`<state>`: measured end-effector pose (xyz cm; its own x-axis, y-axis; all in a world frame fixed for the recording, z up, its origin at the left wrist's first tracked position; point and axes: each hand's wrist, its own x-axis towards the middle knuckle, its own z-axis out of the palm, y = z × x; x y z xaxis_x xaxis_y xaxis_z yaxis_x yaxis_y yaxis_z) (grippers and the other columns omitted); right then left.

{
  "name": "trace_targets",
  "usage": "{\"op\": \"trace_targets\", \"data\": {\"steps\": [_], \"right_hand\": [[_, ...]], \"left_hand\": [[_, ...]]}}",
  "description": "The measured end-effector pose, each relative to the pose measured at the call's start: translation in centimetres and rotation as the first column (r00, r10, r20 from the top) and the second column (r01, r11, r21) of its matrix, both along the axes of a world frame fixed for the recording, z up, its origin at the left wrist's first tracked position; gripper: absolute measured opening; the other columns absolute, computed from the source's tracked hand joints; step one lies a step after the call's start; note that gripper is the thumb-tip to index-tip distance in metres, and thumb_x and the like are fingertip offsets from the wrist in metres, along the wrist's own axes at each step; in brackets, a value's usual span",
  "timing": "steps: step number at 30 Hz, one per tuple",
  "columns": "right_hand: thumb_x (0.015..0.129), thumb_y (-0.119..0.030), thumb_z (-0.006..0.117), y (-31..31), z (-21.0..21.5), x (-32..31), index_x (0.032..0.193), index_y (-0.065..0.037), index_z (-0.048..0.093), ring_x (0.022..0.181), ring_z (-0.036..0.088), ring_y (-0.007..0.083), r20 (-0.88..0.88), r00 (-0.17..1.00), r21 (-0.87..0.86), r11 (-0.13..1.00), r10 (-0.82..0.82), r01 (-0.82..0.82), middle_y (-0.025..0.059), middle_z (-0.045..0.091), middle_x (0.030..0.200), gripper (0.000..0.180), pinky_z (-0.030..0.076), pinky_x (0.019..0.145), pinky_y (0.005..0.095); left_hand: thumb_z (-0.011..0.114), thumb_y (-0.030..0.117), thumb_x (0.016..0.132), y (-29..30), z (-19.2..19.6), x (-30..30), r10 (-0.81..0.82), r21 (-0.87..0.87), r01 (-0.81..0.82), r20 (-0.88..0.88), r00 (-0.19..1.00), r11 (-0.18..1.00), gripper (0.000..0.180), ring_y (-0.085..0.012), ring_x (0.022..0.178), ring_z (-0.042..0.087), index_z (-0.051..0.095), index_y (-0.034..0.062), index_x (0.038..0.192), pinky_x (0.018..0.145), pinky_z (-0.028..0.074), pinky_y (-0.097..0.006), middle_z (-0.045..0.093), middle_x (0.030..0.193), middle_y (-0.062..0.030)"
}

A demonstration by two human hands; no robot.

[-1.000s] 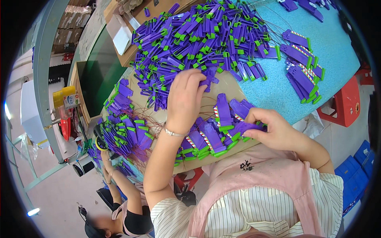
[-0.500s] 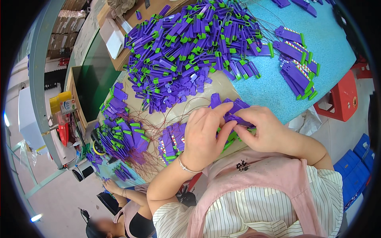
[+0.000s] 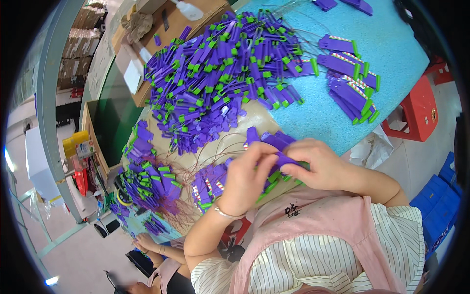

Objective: The person assembles plastic toy parts by hand, attaching small pieces and adhesive strips to plastic components, and placing the assembled components onto a stack on the table.

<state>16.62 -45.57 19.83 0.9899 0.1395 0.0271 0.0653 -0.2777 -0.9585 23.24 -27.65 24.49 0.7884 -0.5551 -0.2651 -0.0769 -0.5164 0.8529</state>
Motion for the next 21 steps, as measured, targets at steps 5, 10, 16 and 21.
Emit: {"op": "trace_targets", "data": {"steps": [5, 10, 16, 21], "right_hand": [[0.080, -0.007, 0.069, -6.0, 1.2, 0.2, 0.094, -0.004, 0.063, 0.087, 0.058, 0.0310, 0.064, 0.971, -0.100, 0.967, -0.229, 0.234, 0.0128, 0.059, 0.090, 0.015, 0.046, 0.074, 0.0388], [0.067, 0.000, 0.075, -10.1, 1.1, 0.4, 0.110, -0.005, 0.059, 0.097, 0.055, 0.0327, 0.310, 0.845, -0.668, 0.533, -0.436, 0.520, 0.0135, 0.056, 0.102, 0.046, 0.043, 0.082, 0.0432], [0.071, 0.005, 0.069, -10.4, -0.1, 0.3, 0.113, -0.003, 0.056, 0.095, 0.056, 0.0325, 0.271, 0.897, -0.634, 0.637, -0.348, 0.439, 0.0137, 0.057, 0.100, 0.044, 0.044, 0.079, 0.0426], [0.095, -0.004, 0.051, -7.4, 0.9, -0.7, 0.114, 0.000, 0.050, 0.080, 0.061, 0.0164, -0.178, 0.962, 0.230, 0.942, -0.206, 0.244, 0.0075, 0.059, 0.090, 0.019, 0.049, 0.070, 0.0294]], "left_hand": [[0.059, 0.006, 0.091, 1.0, -0.7, 2.5, -0.079, 0.276, 0.013, 0.231, 0.970, 0.961, 0.007, -0.0290, 0.067, 0.064, 0.062, 0.0015, 0.096, 0.062, 0.050, -0.034, 0.065, 0.080, -0.0143], [0.067, 0.001, 0.079, -0.1, -2.1, 3.4, -0.304, 0.439, 0.025, 0.578, 0.757, 0.898, 0.010, -0.0333, 0.085, 0.058, 0.062, 0.0023, 0.088, 0.075, 0.048, -0.042, 0.061, 0.085, -0.0133], [0.065, -0.003, 0.074, -4.1, -3.9, 7.6, -0.380, 0.334, 0.184, 0.760, 0.527, 0.924, 0.027, -0.0313, 0.090, 0.057, 0.063, 0.0051, 0.100, 0.078, 0.048, -0.039, 0.057, 0.101, -0.0111], [0.057, 0.008, 0.076, -4.2, -5.3, 8.9, -0.469, 0.380, 0.282, 0.779, 0.416, 0.881, 0.021, -0.0254, 0.095, 0.057, 0.061, 0.0074, 0.096, 0.079, 0.046, -0.036, 0.057, 0.106, -0.0088]]}}
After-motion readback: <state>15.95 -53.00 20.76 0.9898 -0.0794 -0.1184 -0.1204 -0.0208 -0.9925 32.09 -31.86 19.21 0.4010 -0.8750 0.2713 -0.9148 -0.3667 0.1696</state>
